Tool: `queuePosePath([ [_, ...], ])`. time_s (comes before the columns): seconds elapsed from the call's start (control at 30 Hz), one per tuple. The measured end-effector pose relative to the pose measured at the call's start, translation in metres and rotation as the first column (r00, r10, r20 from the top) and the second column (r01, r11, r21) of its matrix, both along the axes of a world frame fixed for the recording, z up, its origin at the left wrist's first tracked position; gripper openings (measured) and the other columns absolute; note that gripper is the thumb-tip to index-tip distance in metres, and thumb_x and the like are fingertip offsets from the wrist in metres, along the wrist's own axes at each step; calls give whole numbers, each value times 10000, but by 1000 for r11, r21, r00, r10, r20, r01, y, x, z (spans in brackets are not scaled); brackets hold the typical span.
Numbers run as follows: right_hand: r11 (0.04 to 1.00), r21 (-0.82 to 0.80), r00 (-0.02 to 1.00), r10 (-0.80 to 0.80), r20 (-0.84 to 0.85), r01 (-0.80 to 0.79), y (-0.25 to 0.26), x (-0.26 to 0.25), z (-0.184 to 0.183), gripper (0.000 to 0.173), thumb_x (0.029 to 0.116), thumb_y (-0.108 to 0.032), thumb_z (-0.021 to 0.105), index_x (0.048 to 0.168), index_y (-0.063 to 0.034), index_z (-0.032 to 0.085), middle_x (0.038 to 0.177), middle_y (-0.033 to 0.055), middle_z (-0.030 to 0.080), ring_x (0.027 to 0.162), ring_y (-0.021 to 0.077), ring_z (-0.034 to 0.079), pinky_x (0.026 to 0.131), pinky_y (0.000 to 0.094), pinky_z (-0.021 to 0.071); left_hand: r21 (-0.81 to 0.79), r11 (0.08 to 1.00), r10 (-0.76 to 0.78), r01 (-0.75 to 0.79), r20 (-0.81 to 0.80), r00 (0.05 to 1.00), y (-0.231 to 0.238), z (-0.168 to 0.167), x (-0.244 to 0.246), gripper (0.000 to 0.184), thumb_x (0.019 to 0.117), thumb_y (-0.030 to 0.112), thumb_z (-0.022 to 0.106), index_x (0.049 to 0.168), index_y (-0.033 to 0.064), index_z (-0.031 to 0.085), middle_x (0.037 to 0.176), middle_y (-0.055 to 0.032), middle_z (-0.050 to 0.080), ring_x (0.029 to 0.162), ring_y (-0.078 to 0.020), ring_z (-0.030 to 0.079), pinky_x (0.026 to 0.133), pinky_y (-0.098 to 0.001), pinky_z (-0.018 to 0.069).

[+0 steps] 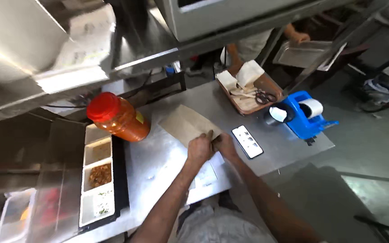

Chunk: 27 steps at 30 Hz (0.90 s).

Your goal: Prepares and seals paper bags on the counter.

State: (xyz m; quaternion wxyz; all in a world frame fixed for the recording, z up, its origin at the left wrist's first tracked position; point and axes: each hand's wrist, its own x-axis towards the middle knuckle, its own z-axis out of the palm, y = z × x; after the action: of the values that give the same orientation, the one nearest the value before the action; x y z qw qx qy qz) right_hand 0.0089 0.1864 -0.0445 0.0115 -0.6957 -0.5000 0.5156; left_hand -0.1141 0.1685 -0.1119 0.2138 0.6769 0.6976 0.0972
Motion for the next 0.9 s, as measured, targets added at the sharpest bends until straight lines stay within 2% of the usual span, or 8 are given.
queuePosePath([
  [0.07, 891, 433, 990, 114, 80, -138, -15, 44, -104, 240, 987, -155, 673, 1179, -15, 707, 1081, 214, 713, 995, 354, 690, 901, 534, 537, 43, 999, 17, -17, 1, 1000, -7, 0, -5, 540, 949, 144, 659, 1478, 167, 550, 1145, -189, 705, 909, -396, 716, 714, -594, 583],
  [0.17, 712, 636, 954, 245, 171, -297, -39, 64, -193, 574, 907, -473, 730, 1345, -109, 655, 1303, 176, 620, 1169, 379, 607, 960, 558, 526, -16, 1000, 4, -4, -31, 1000, 1, 0, -7, 499, 965, 132, 641, 1458, 175, 580, 1188, -174, 704, 973, -390, 711, 777, -608, 570],
  [0.3, 628, 663, 908, 355, 221, -407, -70, 36, -190, 578, 871, -624, 692, 1180, -137, 708, 1184, 116, 663, 1101, 331, 640, 843, 521, 571, 62, 997, -47, 43, 63, 997, -9, 16, -22, 524, 977, 251, 681, 1483, 197, 556, 1205, -165, 699, 1000, -366, 707, 809, -598, 570],
  [0.43, 655, 596, 880, 418, 227, -465, -89, 33, -190, 576, 929, -608, 627, 1284, -158, 680, 1225, 109, 659, 1115, 311, 650, 865, 523, 575, 187, 892, 391, -412, 141, 910, -66, -27, -49, 570, 946, 576, 645, 1404, 237, 618, 1247, -120, 668, 1089, -313, 652, 885, -544, 563],
  [0.53, 650, 673, 932, 313, 185, -352, -91, 47, -189, 549, 924, -532, 673, 1319, -153, 660, 1247, 145, 642, 1071, 342, 655, 818, 543, 573, -143, 717, 673, -682, -112, 731, -120, -81, -52, 965, 762, 681, 775, 1512, 147, 485, 1473, -240, 500, 1316, -481, 494, 973, -673, 474],
  [0.63, 677, 671, 947, 293, 132, -303, -89, 62, -189, 535, 927, -484, 690, 1322, -125, 652, 1204, 151, 640, 909, 316, 676, 724, 522, 579, -379, 590, 707, -713, -184, 683, -128, -92, -49, 837, 778, 669, 782, 1347, 82, 603, 1269, -192, 664, 1185, -382, 638, 947, -601, 523],
  [0.77, 831, 489, 908, 386, -163, -266, -78, 60, -173, 370, 952, -392, 696, 1179, -100, 709, 1026, 64, 721, 842, 183, 706, 776, 406, 609, -488, 581, 793, -651, 160, 588, -126, -85, -70, 545, 807, 469, 849, 1084, 16, 724, 1041, -191, 727, 998, -342, 706, 909, -575, 560],
  [0.9, 962, 122, 769, 270, -580, -246, -75, 34, -142, 610, 924, -420, 738, 1409, -90, 572, 1253, 93, 683, 993, 196, 707, 810, 386, 611, -496, 594, 685, -633, 725, 75, -138, -52, -58, 487, 849, 204, 855, 1201, -58, 643, 997, -181, 746, 876, -264, 742, 802, -440, 633],
])
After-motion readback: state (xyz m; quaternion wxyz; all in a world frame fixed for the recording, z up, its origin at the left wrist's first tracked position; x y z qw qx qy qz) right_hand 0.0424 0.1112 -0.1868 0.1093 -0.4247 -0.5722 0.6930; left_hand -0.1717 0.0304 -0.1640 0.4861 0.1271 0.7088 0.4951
